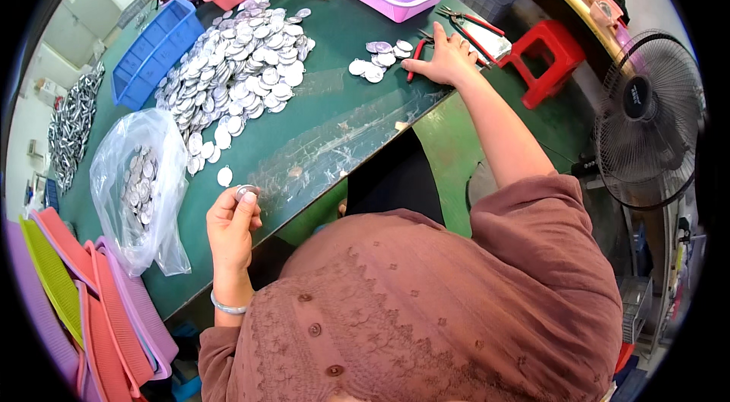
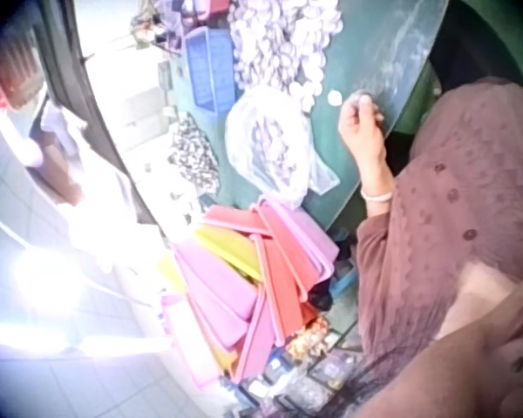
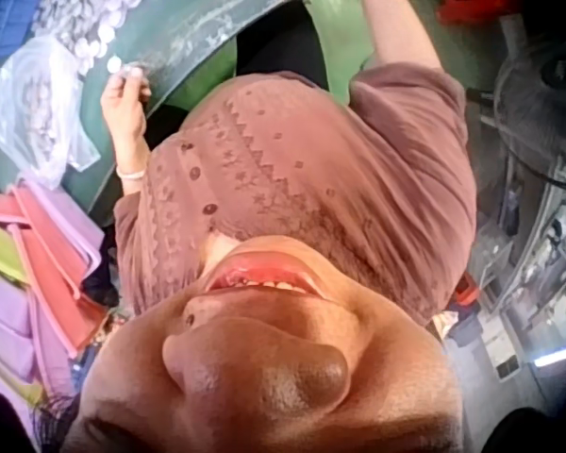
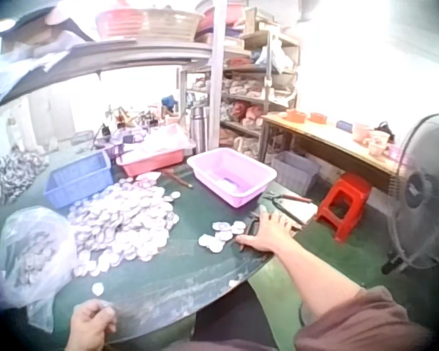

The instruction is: The person uses pliers to attach small metal rings to silver-colored circular discs. They handle the discs and rings one at a time, using the pliers to secure the connections, and place the finished items into a blue plastic tray on the table.

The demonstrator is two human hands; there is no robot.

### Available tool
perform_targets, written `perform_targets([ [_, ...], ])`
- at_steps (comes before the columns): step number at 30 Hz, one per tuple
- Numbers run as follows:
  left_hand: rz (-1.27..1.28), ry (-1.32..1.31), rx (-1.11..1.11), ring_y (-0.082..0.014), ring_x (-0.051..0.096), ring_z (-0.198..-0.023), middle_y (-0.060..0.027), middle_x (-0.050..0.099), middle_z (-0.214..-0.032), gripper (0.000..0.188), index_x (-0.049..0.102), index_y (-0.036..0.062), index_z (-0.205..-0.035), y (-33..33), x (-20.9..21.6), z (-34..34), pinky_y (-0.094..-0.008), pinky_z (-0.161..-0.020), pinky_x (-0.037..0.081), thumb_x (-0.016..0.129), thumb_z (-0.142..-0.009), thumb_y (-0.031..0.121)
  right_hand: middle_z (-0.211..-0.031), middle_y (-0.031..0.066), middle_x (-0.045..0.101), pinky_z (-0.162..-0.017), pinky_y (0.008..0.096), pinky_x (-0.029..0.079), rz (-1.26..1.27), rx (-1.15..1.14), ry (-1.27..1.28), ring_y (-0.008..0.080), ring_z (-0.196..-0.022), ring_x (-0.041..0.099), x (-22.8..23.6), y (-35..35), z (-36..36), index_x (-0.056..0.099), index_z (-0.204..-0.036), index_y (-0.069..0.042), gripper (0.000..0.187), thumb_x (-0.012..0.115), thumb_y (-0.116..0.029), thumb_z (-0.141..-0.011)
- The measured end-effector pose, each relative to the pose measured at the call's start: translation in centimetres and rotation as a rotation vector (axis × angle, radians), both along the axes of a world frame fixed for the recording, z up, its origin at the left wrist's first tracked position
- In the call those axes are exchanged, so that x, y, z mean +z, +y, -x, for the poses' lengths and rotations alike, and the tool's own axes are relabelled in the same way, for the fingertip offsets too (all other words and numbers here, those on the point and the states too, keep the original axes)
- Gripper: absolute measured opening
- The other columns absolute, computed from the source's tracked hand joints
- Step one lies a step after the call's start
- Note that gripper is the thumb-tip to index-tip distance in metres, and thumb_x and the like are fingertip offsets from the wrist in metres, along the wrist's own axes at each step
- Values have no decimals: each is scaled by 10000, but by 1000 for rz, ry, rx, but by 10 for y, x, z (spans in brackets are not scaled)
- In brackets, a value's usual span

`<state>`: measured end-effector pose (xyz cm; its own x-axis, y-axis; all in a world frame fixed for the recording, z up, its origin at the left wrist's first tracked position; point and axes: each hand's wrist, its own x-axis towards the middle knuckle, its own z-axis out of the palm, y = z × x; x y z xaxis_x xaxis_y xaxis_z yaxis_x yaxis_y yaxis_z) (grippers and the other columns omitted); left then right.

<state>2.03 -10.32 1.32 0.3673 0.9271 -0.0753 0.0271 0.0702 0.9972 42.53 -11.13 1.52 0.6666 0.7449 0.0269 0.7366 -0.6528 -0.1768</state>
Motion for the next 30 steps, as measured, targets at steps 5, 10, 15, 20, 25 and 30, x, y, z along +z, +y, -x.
perform_targets([
  [5,34,-100,-13,-34,401,-507,31,486,-624,159,581,4,-872,1,1,4,-160,-460,310,548,-852,159,-1189,235,433,-926,447,325,-70,-20,12,372,-1105,420,0,-4,-5,243,-1335,-108,895,626,-460,-606],
  [10,83,-223,-74,-53,382,-494,19,455,-600,182,557,4,-895,7,10,8,-177,-453,308,500,-875,176,-1002,288,533,-852,429,403,-74,156,-159,401,-953,515,-16,-12,-3,298,-1277,-34,597,479,-159,-722],
  [15,217,-383,-118,-80,398,-481,-4,471,-595,176,531,20,-853,12,19,26,-201,-460,331,474,-884,184,-924,279,522,-793,450,424,-17,318,-359,403,-913,512,-19,-31,-6,320,-1263,-106,567,457,-30,-718],
  [20,184,-486,-136,-81,429,-504,-9,497,-614,197,534,26,-840,8,17,42,-196,-480,360,479,-890,208,-1019,255,532,-817,441,403,-166,342,-200,391,-941,520,-11,-38,-24,315,-1258,-31,585,436,25,-689],
  [25,133,-436,-128,-99,527,-601,-42,573,-720,190,563,19,-877,2,18,45,-196,-530,418,498,-882,198,-1069,221,538,-877,381,392,-231,317,-70,346,-1025,509,-17,-41,-48,434,-1167,19,413,459,-22,-757],
  [30,104,-394,-35,-130,601,-721,-90,627,-857,198,581,11,-956,-5,26,40,-207,-576,458,518,-870,178,-892,63,537,-685,263,431,-434,187,487,138,-802,522,1,-51,-38,463,-1158,-7,358,466,-41,-801],
])
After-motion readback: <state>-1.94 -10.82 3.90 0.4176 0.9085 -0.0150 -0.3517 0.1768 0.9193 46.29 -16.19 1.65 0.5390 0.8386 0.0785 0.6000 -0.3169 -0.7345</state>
